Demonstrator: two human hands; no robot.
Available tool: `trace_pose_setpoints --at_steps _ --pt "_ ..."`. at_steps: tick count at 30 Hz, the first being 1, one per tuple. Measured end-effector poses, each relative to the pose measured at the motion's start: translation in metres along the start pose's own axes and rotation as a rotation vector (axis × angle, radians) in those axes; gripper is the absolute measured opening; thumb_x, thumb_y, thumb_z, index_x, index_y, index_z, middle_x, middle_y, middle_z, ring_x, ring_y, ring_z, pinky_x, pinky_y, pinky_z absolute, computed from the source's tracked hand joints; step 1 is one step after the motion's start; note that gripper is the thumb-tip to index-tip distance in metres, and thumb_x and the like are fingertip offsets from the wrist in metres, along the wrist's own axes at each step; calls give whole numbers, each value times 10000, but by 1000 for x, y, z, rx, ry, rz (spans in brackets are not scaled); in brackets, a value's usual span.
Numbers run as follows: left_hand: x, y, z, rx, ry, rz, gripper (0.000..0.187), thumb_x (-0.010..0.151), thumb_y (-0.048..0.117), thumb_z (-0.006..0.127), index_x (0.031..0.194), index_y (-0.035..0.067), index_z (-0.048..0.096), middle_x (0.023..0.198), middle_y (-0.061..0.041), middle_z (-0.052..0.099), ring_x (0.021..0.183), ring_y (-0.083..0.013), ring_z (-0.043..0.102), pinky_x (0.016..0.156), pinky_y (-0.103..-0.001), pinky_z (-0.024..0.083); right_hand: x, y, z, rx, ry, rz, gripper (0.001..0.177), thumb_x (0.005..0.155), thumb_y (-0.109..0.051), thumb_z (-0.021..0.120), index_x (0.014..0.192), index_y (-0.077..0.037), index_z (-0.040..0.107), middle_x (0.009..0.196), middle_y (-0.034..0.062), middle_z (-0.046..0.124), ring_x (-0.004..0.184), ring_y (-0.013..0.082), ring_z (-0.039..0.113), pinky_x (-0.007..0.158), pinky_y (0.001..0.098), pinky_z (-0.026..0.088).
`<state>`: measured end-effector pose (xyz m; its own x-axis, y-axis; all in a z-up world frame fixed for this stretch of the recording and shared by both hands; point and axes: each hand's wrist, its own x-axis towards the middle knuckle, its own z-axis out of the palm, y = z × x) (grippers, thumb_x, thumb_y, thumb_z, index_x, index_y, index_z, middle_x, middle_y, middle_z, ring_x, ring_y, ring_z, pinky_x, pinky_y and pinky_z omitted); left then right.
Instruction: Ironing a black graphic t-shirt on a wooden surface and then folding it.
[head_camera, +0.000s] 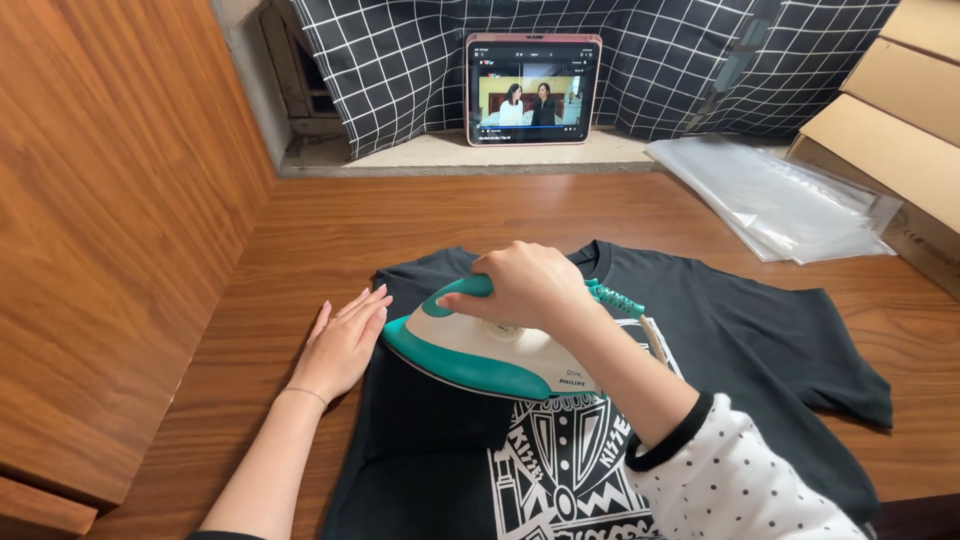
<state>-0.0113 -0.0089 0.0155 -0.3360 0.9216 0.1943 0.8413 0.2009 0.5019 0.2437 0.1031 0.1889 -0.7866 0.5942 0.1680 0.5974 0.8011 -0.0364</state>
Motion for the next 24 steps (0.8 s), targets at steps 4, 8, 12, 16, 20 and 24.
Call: trace_pose_setpoints --at_steps 4,8,12,16,20,24 --pt "-3 6 -5 -24 -7 -20 633 1151 598 178 1548 322 587 1705 91 457 1611 -156 340 1347 -607 47 13 4 31 -68 131 115 598 910 -706 632 913 -145 839 729 125 753 745 375 787 646 459 627" --pt "-5 9 -6 -10 -14 -18 653 1141 631 168 1551 335 582 1708 102 448 1615 -143 327 1351 -596 43 13 4 31 -76 186 130 546 917 -673 674 894 -155 844 689 95 738 685 336 776 615 416 628" --pt "-6 13 -11 -31 -24 -28 677 1140 634 156 1573 306 560 1718 87 433 1620 -160 314 1358 -587 41 8 6 12 -5 86 -30 603 873 -692 678 981 -127 858 778 145 779 764 385 792 652 459 640" --pt "-8 16 -13 -43 -19 -24 705 1135 642 136 1578 294 560 1714 78 439 1620 -167 314 1357 -585 33 -2 4 -4 16 28 -101 644 876 -724 658 1035 -134 862 823 138 808 819 380 807 710 465 658" --pt "-10 20 -14 -22 -35 -31 682 1139 633 149 1589 305 544 1720 86 430 1621 -169 315 1356 -593 46 -1 3 10 -24 94 -15 640 914 -711 641 1022 -119 859 789 142 792 773 376 799 670 453 648" --pt "-10 17 -13 -10 -34 -17 704 1132 643 130 1604 302 526 1726 75 417 1624 -173 305 1354 -592 39 5 7 13 -21 140 -62 569 890 -681 691 927 -137 852 692 106 743 681 359 767 604 423 620"
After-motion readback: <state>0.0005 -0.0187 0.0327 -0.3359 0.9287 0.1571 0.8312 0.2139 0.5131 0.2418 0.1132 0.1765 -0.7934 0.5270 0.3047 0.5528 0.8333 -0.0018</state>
